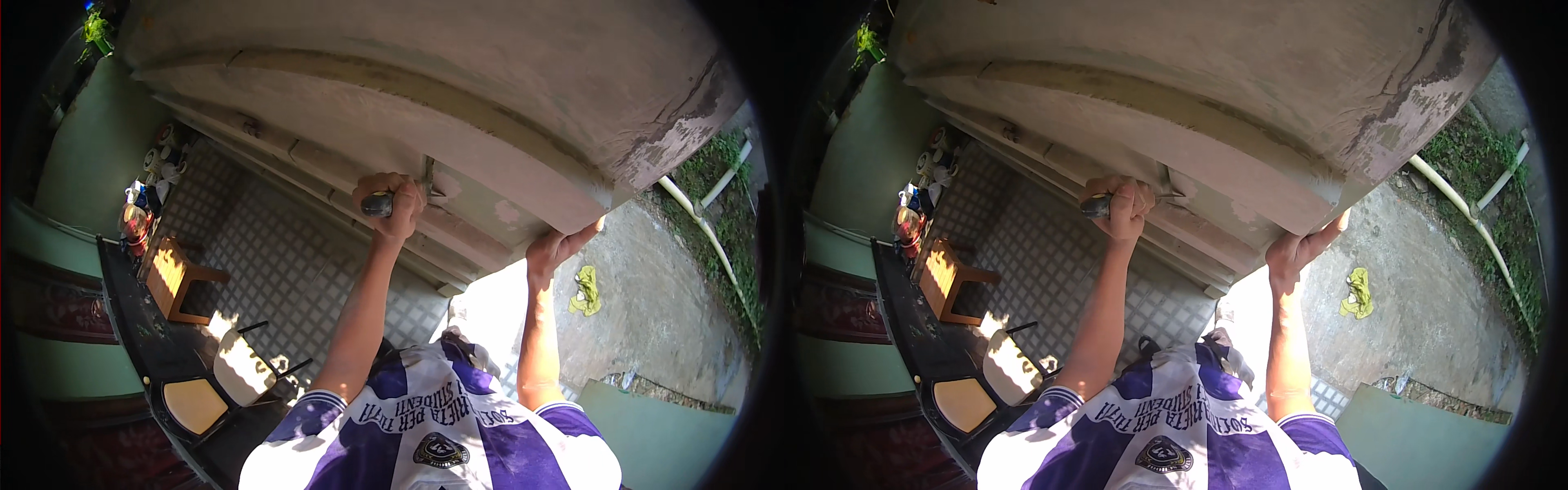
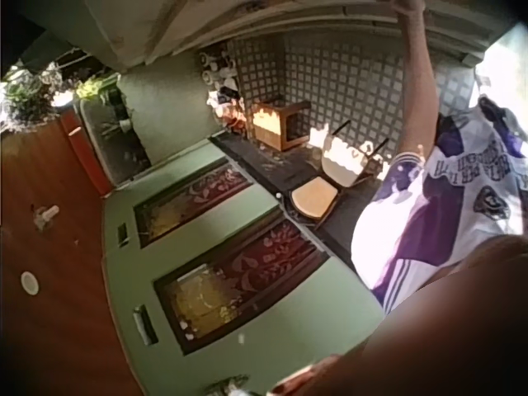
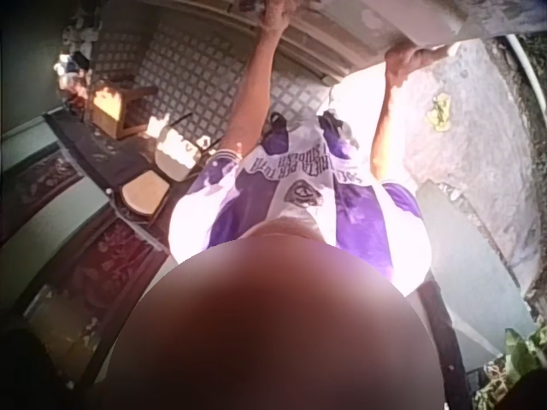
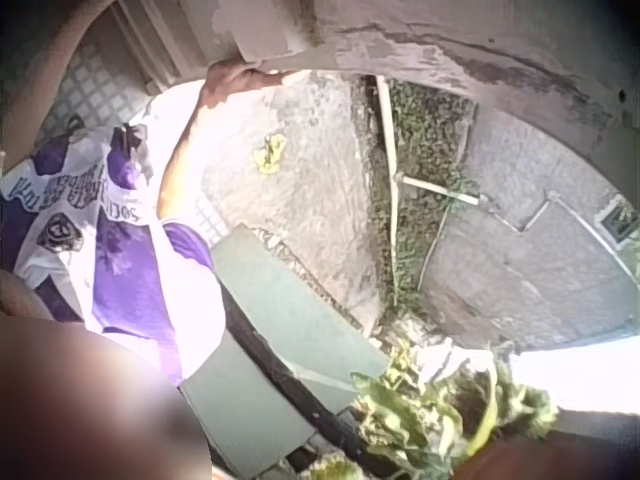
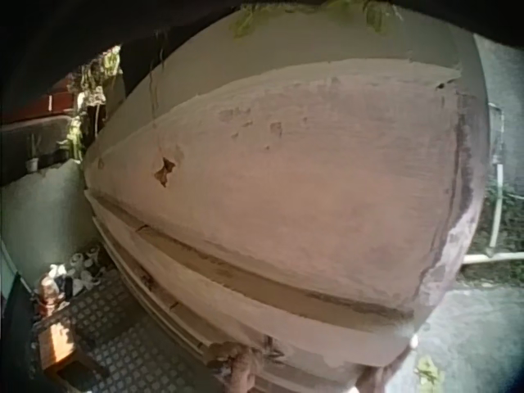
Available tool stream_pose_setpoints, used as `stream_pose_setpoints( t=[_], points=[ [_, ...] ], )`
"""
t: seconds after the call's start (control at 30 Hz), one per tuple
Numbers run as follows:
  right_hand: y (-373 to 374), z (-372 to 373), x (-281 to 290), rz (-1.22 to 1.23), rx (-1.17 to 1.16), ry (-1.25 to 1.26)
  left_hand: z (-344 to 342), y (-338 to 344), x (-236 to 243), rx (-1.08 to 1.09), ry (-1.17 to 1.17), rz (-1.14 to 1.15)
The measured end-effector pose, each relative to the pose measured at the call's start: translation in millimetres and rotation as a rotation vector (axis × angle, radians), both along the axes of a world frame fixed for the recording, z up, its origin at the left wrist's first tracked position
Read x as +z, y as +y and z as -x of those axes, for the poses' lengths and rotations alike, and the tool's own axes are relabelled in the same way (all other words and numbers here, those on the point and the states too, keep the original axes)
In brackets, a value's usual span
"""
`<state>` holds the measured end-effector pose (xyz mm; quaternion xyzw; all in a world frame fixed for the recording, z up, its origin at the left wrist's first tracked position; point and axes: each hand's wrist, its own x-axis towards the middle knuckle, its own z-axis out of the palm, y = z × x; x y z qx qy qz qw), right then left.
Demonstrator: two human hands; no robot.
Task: The recorder is using a putty knife to apply filler or spackle to holes and damaged areas on an exterior wall.
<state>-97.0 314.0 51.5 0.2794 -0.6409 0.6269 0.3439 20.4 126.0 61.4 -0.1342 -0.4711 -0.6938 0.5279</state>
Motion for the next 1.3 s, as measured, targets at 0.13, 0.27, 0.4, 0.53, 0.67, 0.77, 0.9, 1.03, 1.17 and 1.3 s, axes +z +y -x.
stream_pose_setpoints(
  t=[0.13, 0.27, 0.4, 0.53, 0.67, 0.77, 0.9, 1.03, 1.17, 1.3],
  points=[
    [-1, 1, -1, -0.015, -0.030, 0.007, 13, -1, -24, 0.127, -0.142, 0.066],
    [2, 3, -4, -0.034, -0.034, -0.023, 14, -1, -35, 0.261, -0.253, 0.198],
    [3, 4, -2, -0.020, -0.009, 0.008, 5, 13, -15, 0.130, -0.052, 0.042],
    [-2, -1, 0, 0.003, -0.004, 0.011, 4, 2, -11, 0.136, 0.010, 0.121],
    [1, 3, -4, 0.002, -0.002, 0.007, 5, -5, -16, -0.081, -0.047, -0.083],
    [3, 7, -9, 0.033, 0.043, -0.004, 13, 0, -20, 0.313, -0.043, 0.292],
    [7, 8, -16, -0.018, 0.100, -0.067, -2, 9, 4, 0.088, -0.054, 0.025],
    [7, 9, -16, -0.063, 0.048, -0.029, -7, 9, 36, 0.087, -0.026, 0.020],
    [5, 4, -12, -0.041, 0.061, -0.046, -5, -4, 23, 0.030, 0.009, -0.102],
    [7, 5, -8, -0.015, 0.103, -0.061, -6, 1, 22, 0.030, -0.006, -0.099]
  ],
)
